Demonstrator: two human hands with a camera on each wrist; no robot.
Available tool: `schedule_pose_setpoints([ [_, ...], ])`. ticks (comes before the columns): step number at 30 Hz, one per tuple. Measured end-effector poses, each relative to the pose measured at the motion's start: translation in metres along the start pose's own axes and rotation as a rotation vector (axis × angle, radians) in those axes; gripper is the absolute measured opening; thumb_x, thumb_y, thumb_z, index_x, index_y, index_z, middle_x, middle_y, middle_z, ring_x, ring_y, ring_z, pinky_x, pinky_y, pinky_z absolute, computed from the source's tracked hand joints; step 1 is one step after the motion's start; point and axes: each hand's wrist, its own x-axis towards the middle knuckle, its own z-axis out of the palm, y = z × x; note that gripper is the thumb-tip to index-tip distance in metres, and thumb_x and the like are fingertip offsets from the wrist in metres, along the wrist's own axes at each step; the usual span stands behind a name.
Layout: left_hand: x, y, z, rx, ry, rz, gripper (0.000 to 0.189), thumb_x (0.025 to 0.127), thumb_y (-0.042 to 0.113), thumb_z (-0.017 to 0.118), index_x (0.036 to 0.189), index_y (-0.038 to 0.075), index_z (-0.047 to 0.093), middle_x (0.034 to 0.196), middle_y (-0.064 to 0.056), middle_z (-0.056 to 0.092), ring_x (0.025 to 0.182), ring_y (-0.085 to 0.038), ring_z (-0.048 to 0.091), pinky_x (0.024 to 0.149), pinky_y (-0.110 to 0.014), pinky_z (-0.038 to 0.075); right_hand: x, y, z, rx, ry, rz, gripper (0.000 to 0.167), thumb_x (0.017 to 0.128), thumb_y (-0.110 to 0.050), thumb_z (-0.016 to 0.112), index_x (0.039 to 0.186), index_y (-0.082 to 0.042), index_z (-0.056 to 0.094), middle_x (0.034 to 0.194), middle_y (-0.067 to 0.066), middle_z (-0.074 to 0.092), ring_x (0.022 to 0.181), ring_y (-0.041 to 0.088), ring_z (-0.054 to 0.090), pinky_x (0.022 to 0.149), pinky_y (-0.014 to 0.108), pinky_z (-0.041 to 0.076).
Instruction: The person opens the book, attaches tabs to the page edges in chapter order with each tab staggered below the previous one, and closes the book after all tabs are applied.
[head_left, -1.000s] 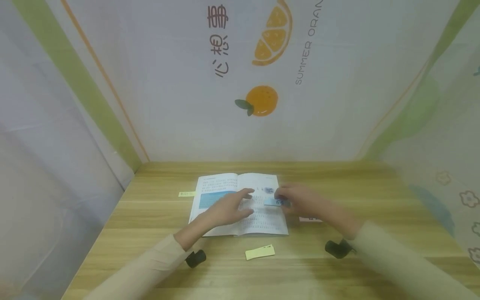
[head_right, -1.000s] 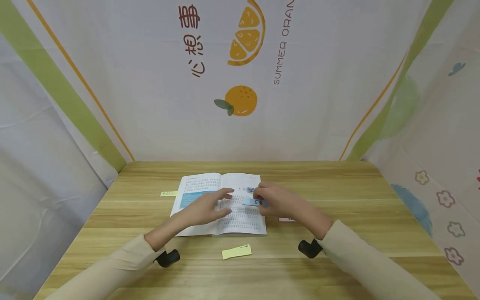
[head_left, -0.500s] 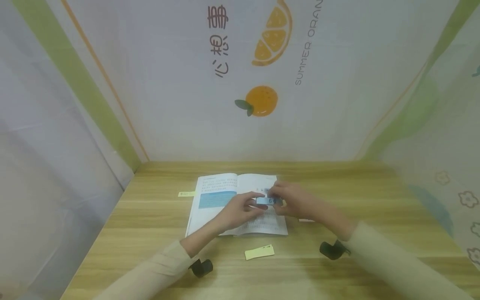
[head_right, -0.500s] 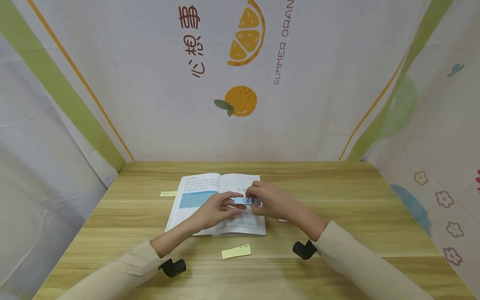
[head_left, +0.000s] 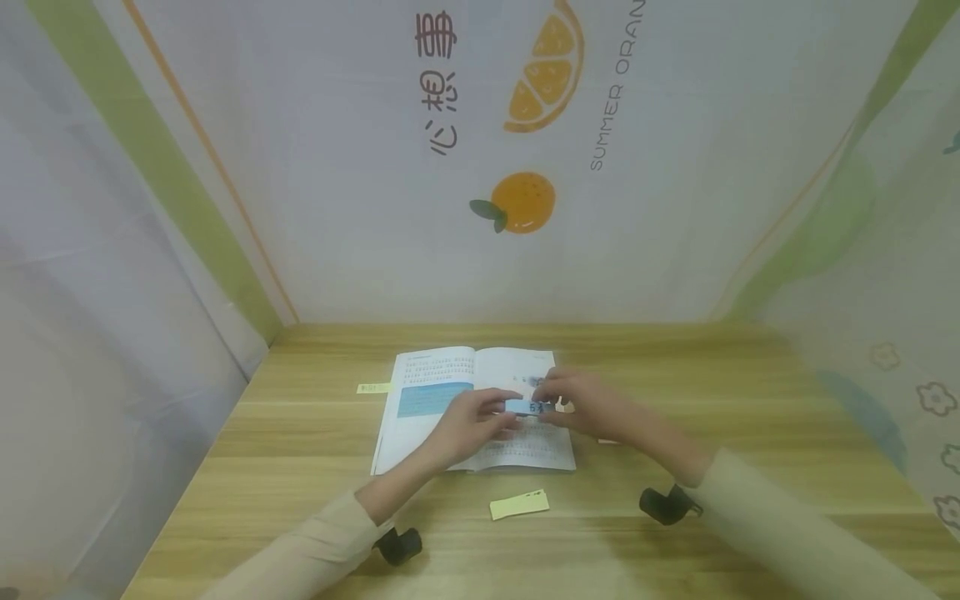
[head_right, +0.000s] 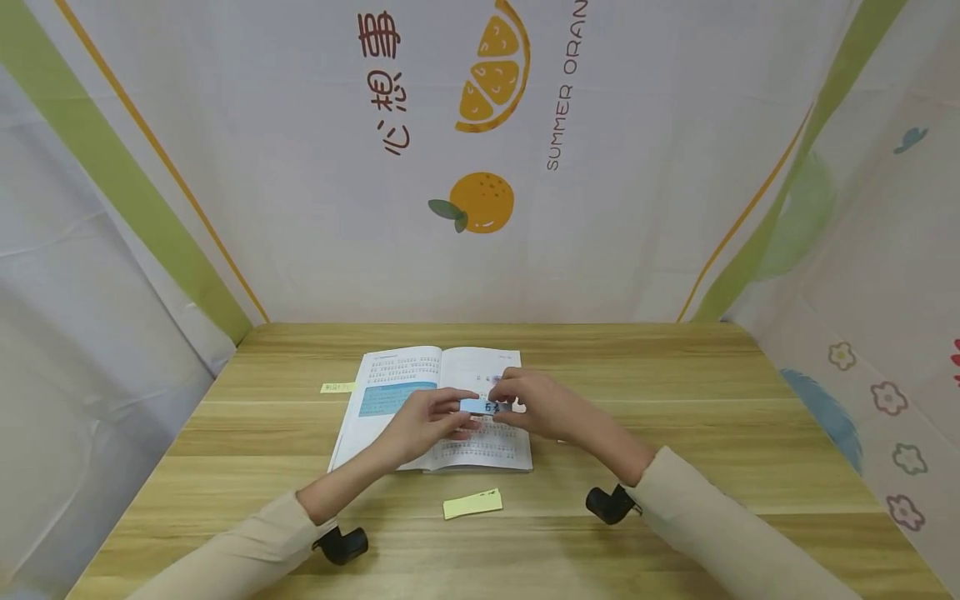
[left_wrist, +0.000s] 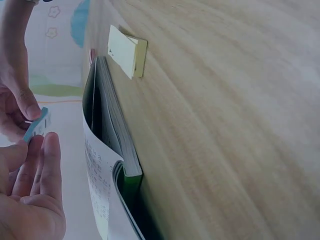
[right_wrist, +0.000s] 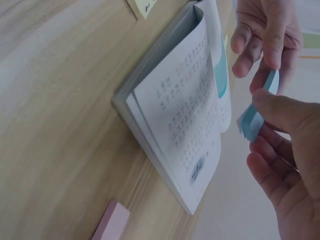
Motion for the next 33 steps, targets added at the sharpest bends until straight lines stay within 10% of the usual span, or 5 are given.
schedule_pose_setpoints([
  [19,-0.001,-0.006,0.005,0.182,0.022,0.025,0.032,0.098,0.006,0.067,0.129,-0.003,0.065,0.117,-0.018,0.071,0.097,-0.025,0.073,0.081,-0.028,0.059,-0.006,0.000,-0.003,-0.052,-0.007,0.012,0.018,0.089,-0.014,0.080,0.107,-0.011,0.077,0.101,-0.003,0.069,0.090,0.014,0.062,0.078,0.030,0.056],
  [26,-0.001,-0.004,0.006,0.220,0.036,0.045,0.032,0.097,0.006,0.069,0.128,-0.003,0.066,0.119,-0.020,0.070,0.096,-0.026,0.073,0.081,-0.029,0.059,-0.010,0.007,0.005,0.363,-0.012,0.222,0.005,0.094,-0.015,0.075,0.095,-0.011,0.073,0.087,-0.001,0.068,0.077,0.018,0.064,0.068,0.033,0.058],
  [33,-0.002,-0.005,0.008,0.210,0.059,0.040,0.031,0.097,0.007,0.070,0.126,-0.001,0.067,0.117,-0.019,0.071,0.093,-0.022,0.074,0.079,-0.028,0.059,-0.023,-0.002,0.021,0.811,0.113,0.529,0.025,0.098,-0.020,0.069,0.098,0.005,0.072,0.086,0.017,0.068,0.073,0.021,0.063,0.067,0.033,0.056],
])
